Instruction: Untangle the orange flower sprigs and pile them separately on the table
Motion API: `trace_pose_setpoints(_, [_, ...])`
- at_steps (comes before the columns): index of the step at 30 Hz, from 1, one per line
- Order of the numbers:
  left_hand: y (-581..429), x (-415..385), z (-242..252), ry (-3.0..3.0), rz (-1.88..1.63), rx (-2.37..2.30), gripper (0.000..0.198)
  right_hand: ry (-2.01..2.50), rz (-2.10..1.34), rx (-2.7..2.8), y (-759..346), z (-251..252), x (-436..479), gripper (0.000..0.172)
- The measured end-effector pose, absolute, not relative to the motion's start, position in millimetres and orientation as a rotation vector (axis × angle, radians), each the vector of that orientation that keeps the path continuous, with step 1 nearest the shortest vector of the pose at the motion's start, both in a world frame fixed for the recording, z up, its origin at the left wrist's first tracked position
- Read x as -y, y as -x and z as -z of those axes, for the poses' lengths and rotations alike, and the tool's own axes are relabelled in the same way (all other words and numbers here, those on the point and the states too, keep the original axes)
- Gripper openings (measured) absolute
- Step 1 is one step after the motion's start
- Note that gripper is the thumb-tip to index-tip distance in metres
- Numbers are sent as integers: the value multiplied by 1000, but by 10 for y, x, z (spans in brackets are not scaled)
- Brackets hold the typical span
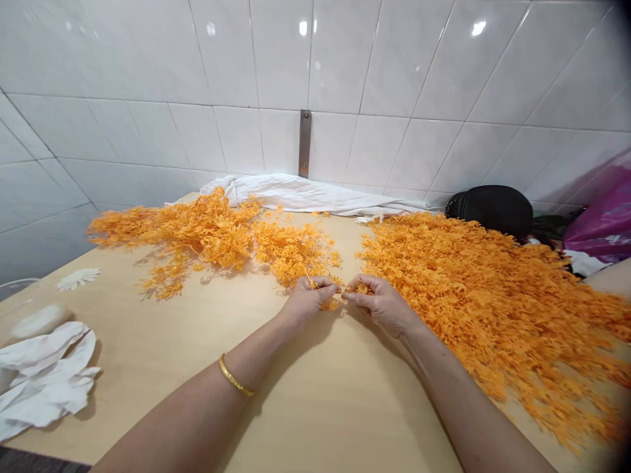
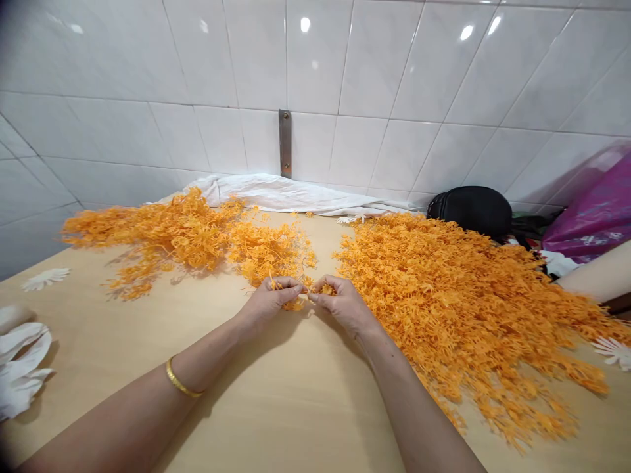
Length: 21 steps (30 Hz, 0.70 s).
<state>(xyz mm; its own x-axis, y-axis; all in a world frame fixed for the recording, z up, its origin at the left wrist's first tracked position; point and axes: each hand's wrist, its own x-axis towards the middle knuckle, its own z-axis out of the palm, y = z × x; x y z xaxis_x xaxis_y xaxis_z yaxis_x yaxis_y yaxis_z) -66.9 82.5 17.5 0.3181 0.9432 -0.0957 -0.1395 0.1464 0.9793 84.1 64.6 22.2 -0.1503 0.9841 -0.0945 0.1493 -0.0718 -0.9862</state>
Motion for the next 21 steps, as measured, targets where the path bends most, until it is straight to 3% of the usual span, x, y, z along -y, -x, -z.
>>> trace_pose_setpoints(7, [692,-849,-157,-1207,-841,-961,17,1192,-1423,1271,-839,-227,-665,30])
trace_pose_setpoints(11, [688,-833,-172,-1301,-791,-995,10,1169,-1464,1302,-821,-214,-642,29])
trace_pose_setpoints(17, [667,-859,-97,-1308,-874,-783,17,1234,-1076,1432,-688,-132,-672,22])
trace_pose_setpoints(21, [667,-872,-68,-1037,-881,-590,16,1134,-1078,1076,-671,-124,-769,25])
